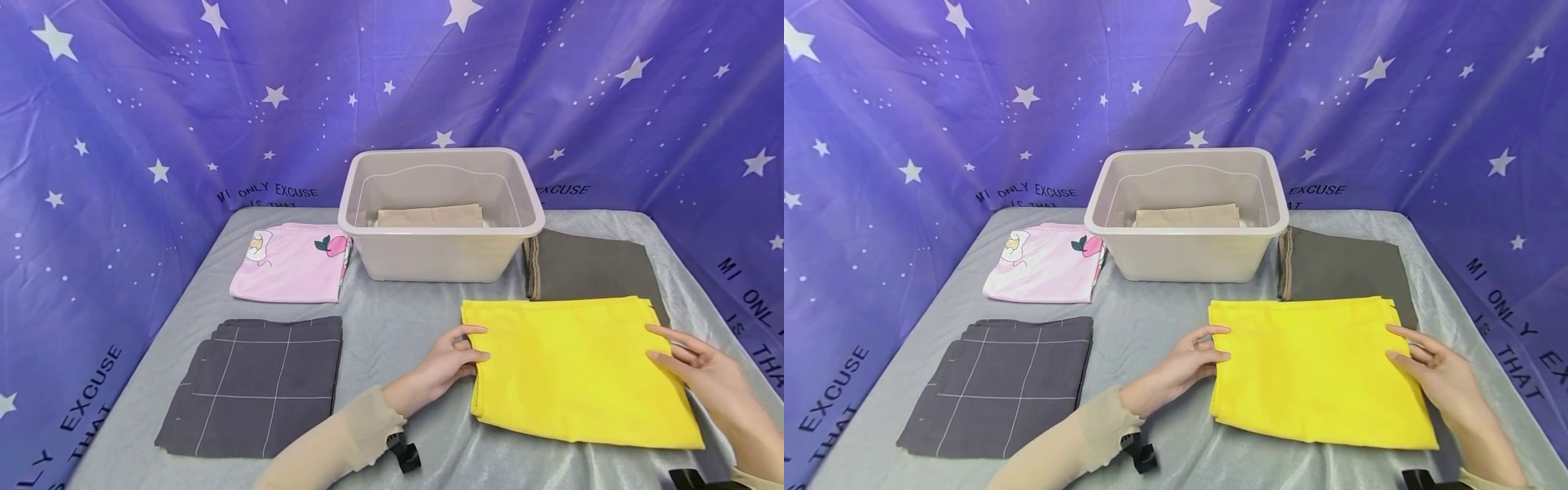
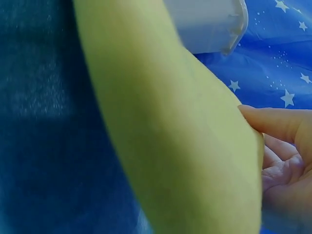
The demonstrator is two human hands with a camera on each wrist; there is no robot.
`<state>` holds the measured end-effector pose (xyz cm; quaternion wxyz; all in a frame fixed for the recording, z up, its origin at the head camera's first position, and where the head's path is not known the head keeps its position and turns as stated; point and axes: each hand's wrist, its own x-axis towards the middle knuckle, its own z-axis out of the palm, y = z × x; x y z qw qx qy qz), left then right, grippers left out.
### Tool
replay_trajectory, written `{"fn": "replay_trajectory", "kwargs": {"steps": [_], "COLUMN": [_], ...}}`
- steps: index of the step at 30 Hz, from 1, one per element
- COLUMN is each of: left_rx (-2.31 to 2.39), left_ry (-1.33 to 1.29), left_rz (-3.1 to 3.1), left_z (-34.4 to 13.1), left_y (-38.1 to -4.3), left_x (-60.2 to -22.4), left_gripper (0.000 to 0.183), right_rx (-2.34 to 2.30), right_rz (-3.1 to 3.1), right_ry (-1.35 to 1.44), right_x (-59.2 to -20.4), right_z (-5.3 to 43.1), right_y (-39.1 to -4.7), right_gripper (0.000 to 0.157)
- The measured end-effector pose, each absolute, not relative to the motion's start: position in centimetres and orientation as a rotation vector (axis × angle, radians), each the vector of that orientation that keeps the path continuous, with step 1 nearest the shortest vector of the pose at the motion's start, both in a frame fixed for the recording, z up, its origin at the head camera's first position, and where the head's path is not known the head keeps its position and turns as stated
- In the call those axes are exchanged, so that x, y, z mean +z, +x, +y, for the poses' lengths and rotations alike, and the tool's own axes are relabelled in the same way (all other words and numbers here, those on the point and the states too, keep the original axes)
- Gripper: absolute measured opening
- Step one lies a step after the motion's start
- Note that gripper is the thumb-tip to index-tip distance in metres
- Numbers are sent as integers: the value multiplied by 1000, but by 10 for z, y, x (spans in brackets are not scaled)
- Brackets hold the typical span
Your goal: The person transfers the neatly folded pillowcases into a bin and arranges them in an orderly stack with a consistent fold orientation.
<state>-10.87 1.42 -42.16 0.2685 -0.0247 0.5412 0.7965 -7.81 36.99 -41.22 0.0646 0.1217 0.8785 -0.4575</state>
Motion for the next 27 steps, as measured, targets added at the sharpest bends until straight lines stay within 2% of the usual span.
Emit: {"fn": "replay_trajectory", "kwargs": {"steps": [7, 12, 20, 27], "left_rx": [2153, 2168, 2182, 2179], "left_ry": [-77, -73, -63, -55], "left_rz": [1471, 1473, 1483, 1507], "left_z": [4, -3, -17, -30], "left_y": [-111, -112, -114, -115], "left_x": [-419, -418, -418, -418], "left_gripper": [41, 43, 44, 45], "right_rx": [-1521, -1490, -1698, -1694], "right_rz": [2601, 2577, 2454, 2449], "right_ry": [321, 313, 210, 195], "right_x": [-408, -405, -398, -397], "right_z": [361, 355, 344, 333], "right_y": [-85, -86, -91, -94], "right_gripper": [44, 48, 39, 43]}}
